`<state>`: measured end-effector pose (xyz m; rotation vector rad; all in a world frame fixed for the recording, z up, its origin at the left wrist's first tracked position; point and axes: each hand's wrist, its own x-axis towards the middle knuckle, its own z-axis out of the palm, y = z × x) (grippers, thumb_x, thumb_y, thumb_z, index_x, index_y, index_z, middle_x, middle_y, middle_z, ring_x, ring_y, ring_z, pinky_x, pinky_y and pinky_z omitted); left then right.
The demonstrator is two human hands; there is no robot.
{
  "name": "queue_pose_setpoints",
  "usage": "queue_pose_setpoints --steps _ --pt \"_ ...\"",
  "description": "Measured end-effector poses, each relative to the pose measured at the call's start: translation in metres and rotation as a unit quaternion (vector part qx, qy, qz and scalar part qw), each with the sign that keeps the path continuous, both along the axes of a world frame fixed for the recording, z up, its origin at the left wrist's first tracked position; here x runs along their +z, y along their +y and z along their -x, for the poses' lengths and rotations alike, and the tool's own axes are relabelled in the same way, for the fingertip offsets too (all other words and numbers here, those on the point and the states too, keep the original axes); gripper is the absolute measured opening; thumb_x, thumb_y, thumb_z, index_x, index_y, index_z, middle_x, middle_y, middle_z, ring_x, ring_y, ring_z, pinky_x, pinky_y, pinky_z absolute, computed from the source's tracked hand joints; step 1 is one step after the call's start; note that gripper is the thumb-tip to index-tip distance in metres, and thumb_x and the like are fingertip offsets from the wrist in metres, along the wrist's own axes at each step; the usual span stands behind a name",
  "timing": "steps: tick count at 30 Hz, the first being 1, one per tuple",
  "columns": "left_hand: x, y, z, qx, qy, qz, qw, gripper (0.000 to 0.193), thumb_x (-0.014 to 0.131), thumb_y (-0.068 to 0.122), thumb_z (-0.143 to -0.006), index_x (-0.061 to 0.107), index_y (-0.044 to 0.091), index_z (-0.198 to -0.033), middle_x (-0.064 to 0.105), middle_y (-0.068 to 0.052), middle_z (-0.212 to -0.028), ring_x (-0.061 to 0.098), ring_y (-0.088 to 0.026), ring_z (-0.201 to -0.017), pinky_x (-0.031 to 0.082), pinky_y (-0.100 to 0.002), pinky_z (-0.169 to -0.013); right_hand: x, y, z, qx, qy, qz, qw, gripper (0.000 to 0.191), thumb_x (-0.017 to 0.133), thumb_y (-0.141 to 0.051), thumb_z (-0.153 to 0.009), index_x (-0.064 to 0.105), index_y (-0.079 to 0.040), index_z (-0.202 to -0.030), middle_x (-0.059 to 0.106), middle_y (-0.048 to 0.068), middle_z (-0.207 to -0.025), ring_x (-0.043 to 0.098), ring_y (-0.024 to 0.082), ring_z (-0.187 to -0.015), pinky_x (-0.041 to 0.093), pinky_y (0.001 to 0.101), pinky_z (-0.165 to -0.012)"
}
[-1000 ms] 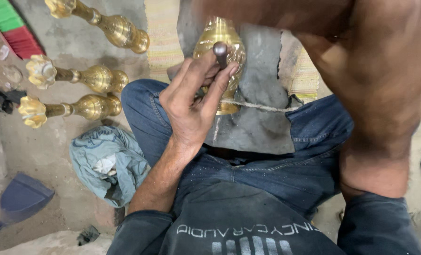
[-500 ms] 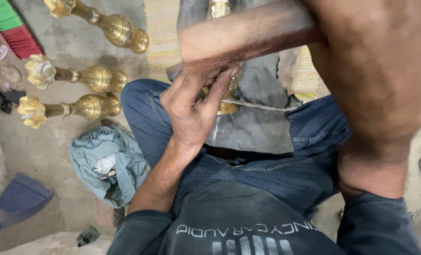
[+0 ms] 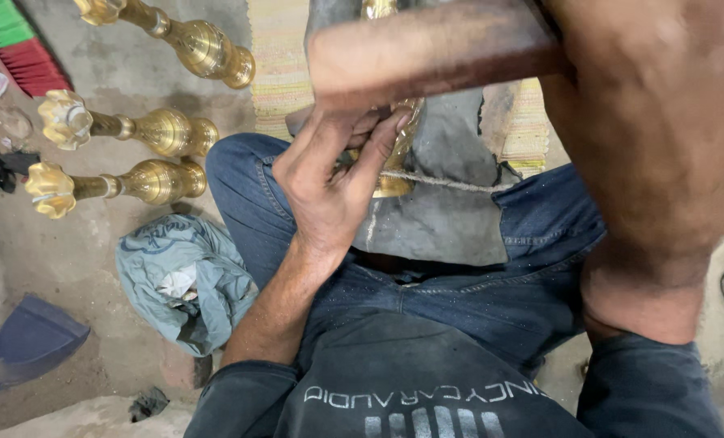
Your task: The person sits on the floor with a brass vase-like object tied to a sandbag on their lap and engraves a decorative pattern into it, holding a chisel against the brass and striking it with a wooden mallet, repositioning the chisel around the surface as they work.
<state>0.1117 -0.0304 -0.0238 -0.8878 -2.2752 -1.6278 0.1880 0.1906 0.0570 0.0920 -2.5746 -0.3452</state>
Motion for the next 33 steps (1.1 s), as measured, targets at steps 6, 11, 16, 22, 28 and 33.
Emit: queue_pose_setpoints --steps 6,11,16,22,28,33 --pt "-0.001 -0.001 0.000 -0.007 0.019 -0.001 1.000 0.028 0.082 0.003 -0.103 0.067 0.003 -0.128 0.075 -0.008 -0.108 0.079 -0.012 -0.096 0.068 -0.022 -0.083 0.001 0.000 -0.002 -0.003 -0.001 -0.001 1.000 0.031 0.074 -0.003 -0.093 0.065 -0.009 -0.123 0.067 0.006 -0.106 0.065 0.022 -0.091 0.052 0.0324 -0.083" --pt "0.002 -0.002 -0.003 0.008 0.018 0.017 1.000 0.030 0.083 0.003 -0.102 0.068 0.003 -0.128 0.074 -0.007 -0.104 0.078 -0.012 -0.091 0.066 -0.023 -0.078 0.000 0.001 -0.002 0.000 -0.003 0.000 1.000 0.032 0.073 -0.002 -0.093 0.065 -0.010 -0.123 0.067 0.005 -0.106 0.065 0.022 -0.092 0.052 0.0322 -0.083" --pt "0.003 -0.001 -0.002 0.010 0.011 0.010 1.000 0.029 0.084 0.003 -0.102 0.068 0.002 -0.127 0.073 -0.007 -0.102 0.077 -0.011 -0.089 0.065 -0.022 -0.076 0.000 0.000 0.000 0.000 -0.006 0.001 1.000 0.033 0.072 -0.001 -0.093 0.065 -0.010 -0.124 0.067 0.005 -0.107 0.065 0.022 -0.092 0.052 0.0319 -0.084" --pt "0.002 -0.002 -0.002 0.038 0.018 0.035 0.998 0.031 0.089 0.006 -0.098 0.070 0.003 -0.121 0.072 -0.006 -0.097 0.072 -0.010 -0.077 0.059 -0.022 -0.066 0.007 -0.005 0.001 -0.001 -0.012 0.002 1.000 0.035 0.072 0.000 -0.092 0.065 -0.011 -0.125 0.067 0.004 -0.108 0.065 0.022 -0.093 0.052 0.0316 -0.085" --pt "-0.001 -0.005 -0.003 0.022 0.031 0.040 0.998 0.029 0.086 0.006 -0.099 0.071 0.003 -0.124 0.076 -0.005 -0.101 0.075 -0.010 -0.083 0.060 -0.024 -0.068 0.011 -0.010 0.001 -0.006 -0.026 -0.001 1.000 0.036 0.072 0.000 -0.092 0.066 -0.012 -0.126 0.067 0.004 -0.106 0.067 0.022 -0.092 0.054 0.0321 -0.085" --pt "-0.003 -0.004 -0.003 0.015 0.019 0.013 1.000 0.027 0.085 0.006 -0.101 0.070 0.005 -0.123 0.075 -0.005 -0.098 0.075 -0.010 -0.085 0.061 -0.023 -0.070 0.008 -0.008 -0.004 -0.015 -0.021 -0.007 1.000 0.037 0.072 0.000 -0.093 0.065 -0.013 -0.127 0.066 0.003 -0.107 0.066 0.021 -0.092 0.054 0.0318 -0.086"
